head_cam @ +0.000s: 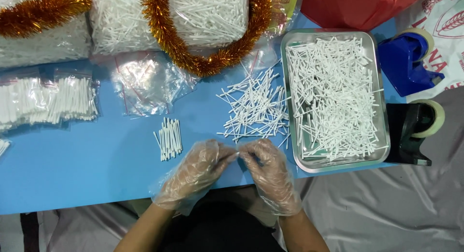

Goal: The person counts and gathers cotton swabs into small bundles by hand and then places them into small plastic bags.

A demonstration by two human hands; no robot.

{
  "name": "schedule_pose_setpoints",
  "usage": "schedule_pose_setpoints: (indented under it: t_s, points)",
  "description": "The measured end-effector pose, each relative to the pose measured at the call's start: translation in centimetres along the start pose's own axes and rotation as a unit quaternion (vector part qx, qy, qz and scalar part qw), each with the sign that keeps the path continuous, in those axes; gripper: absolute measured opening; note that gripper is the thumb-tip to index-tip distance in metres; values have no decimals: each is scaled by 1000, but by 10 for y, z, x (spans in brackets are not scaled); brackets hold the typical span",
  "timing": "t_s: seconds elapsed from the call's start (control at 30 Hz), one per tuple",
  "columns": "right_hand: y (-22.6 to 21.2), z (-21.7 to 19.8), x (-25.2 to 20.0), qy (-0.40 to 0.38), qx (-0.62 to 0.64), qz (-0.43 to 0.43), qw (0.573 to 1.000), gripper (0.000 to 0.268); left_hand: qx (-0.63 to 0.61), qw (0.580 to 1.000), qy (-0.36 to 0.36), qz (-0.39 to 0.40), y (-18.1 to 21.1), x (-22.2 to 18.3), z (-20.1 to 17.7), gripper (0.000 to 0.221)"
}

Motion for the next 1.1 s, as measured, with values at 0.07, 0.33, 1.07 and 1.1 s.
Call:
schedule_pose_setpoints:
  t_s: [0.07,0.33,1.07,1.1]
  points:
    - [9,4,-7,-43,131,116,984,4,-82,997,-4,6,6,-10,-2,16]
    - [31,-4,-10,8,-144,-36,989,16,-81,989,117,-49,-15,-33,7,15]
    - [42,18,10,-59,-373,-159,912,6,-65,939,332,60,-7,-36,-17,8]
    - [37,13,12,-57,-373,-160,912,6,-64,939,333,61,-4,-31,-22,8]
Point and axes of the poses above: each hand's wrist, its own x-axis towards the middle knuckle, its own z-axis out of the palm, y = z × x, the point moved 4 cm from there along x, towards the middle knuckle, and after that the axes turned 3 degrees about -y, right-handed, at the moved point
